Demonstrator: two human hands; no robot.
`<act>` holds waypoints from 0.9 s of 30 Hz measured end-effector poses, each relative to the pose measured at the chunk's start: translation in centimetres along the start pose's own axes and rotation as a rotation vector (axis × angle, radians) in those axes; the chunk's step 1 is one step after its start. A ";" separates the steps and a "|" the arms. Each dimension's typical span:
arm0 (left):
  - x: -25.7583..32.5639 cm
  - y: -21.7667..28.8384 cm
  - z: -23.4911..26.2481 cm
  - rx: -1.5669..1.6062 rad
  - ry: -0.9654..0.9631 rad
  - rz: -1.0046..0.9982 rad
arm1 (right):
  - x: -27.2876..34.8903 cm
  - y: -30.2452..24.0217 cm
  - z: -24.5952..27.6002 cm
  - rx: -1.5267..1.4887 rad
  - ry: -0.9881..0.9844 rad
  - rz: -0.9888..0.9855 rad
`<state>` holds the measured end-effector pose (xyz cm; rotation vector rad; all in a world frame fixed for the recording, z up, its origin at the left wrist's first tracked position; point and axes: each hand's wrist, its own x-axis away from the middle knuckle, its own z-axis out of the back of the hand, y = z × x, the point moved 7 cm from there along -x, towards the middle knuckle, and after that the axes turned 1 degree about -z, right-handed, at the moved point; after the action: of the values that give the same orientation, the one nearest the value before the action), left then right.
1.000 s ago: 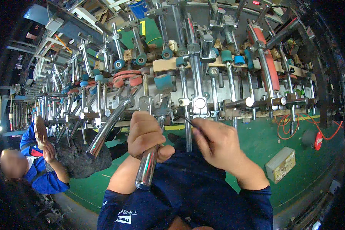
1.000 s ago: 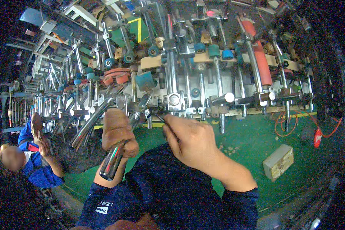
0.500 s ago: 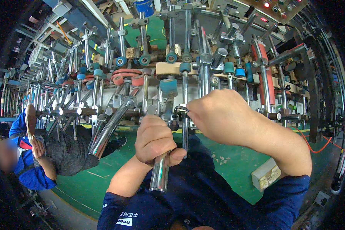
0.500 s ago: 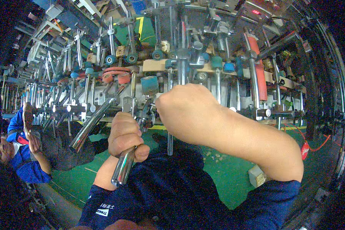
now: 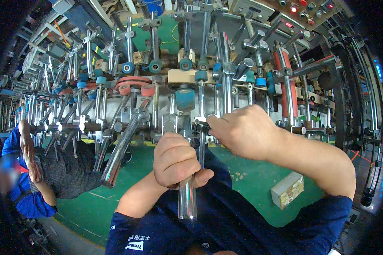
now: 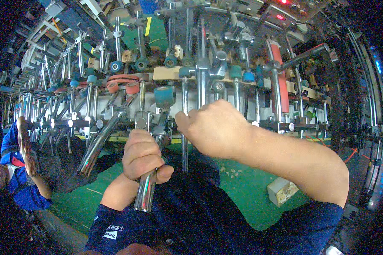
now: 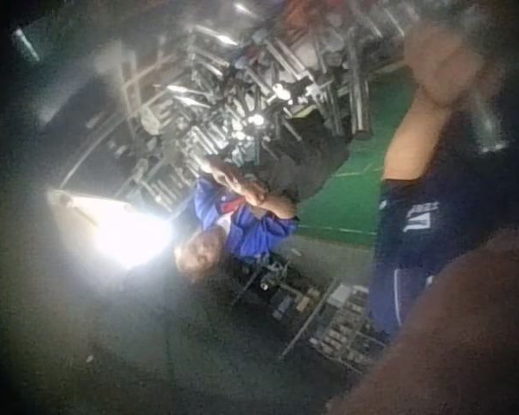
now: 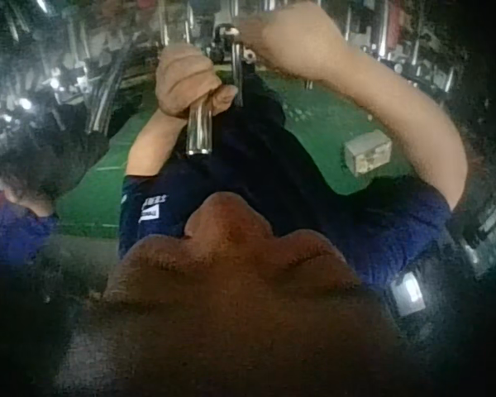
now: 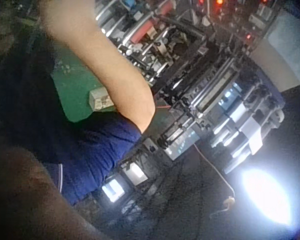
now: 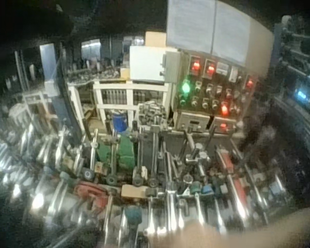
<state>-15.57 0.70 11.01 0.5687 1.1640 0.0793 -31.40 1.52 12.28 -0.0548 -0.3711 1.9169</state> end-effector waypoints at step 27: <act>0.2 0.0 0.8 0.015 0.191 -0.052 | -0.7 1.4 -0.5 -0.123 0.169 0.167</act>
<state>-14.75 0.45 11.12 0.5521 1.3652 0.0818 -32.27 0.53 11.30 -0.3360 -0.3794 2.0349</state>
